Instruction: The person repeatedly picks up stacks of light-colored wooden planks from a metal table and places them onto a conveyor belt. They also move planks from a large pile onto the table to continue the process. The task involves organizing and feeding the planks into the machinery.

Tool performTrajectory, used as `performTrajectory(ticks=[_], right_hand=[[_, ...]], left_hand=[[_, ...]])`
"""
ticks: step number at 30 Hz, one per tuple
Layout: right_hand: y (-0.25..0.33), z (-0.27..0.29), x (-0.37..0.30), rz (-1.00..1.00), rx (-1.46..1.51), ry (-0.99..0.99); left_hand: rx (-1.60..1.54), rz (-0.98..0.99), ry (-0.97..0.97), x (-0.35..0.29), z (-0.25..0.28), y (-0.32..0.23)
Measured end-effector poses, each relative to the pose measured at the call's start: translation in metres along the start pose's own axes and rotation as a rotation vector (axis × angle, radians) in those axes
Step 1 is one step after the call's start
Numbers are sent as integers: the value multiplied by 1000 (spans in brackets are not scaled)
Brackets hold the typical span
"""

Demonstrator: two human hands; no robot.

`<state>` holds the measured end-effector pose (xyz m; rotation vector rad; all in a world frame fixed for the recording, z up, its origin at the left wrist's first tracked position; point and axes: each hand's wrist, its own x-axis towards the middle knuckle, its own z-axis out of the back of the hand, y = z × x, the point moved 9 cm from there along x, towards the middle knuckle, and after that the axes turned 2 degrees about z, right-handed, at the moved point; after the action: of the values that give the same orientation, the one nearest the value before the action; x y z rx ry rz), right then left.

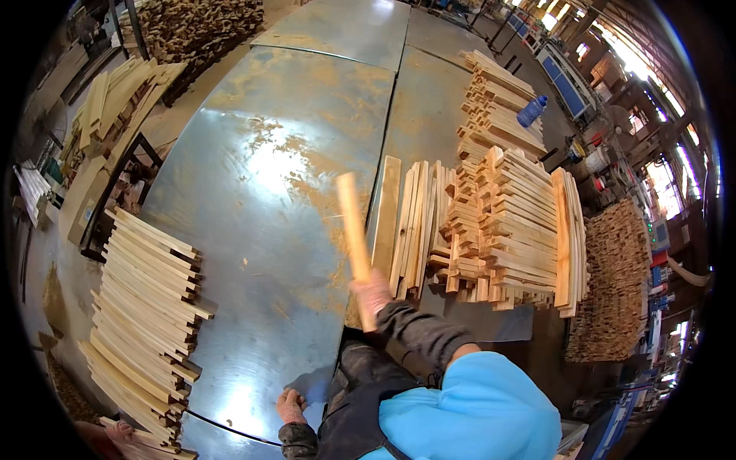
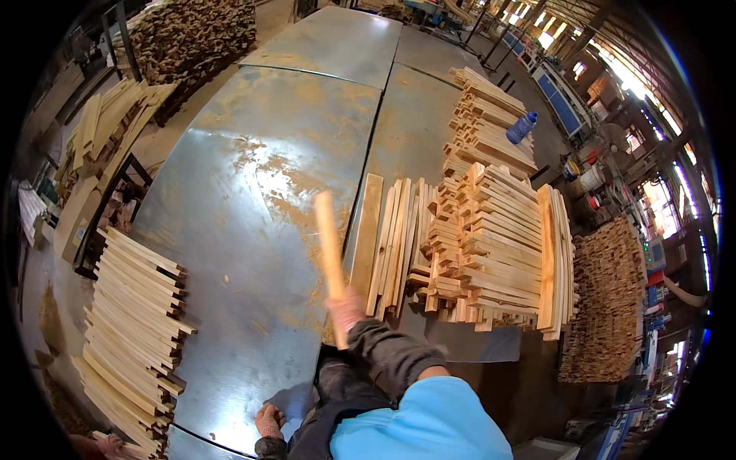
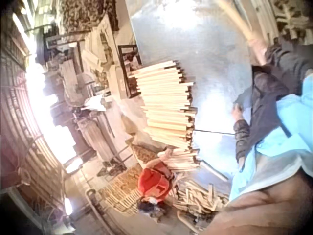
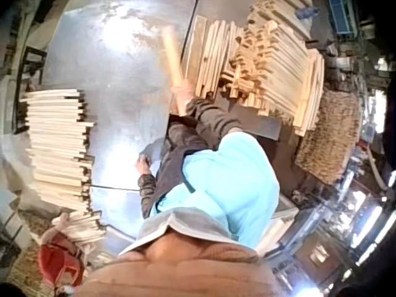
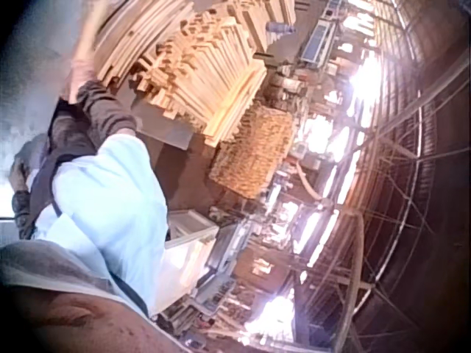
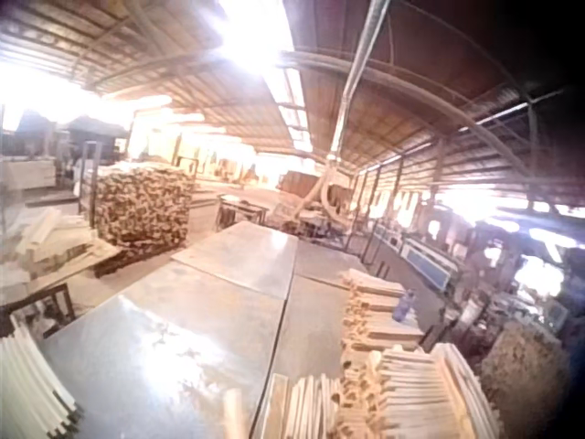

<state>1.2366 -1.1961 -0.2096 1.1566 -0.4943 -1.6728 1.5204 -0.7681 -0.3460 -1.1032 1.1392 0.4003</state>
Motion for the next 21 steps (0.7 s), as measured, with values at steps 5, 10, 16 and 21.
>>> performTrajectory(ticks=[5, 10, 16, 21], right_hand=[[-21, 138, 61, 154, -430, -465], [-41, 171, 100, 287, -454, -563], [-36, 111, 115, 150, -527, -467], [42, 72, 71, -330, -648, -130]], left_hand=[[-83, 6, 99, -7, 6, 9], [-129, -48, 155, -32, -6, -15], [-165, -3, 82, -13, 22, 24], [-124, 14, 27, 3, 27, 39]])
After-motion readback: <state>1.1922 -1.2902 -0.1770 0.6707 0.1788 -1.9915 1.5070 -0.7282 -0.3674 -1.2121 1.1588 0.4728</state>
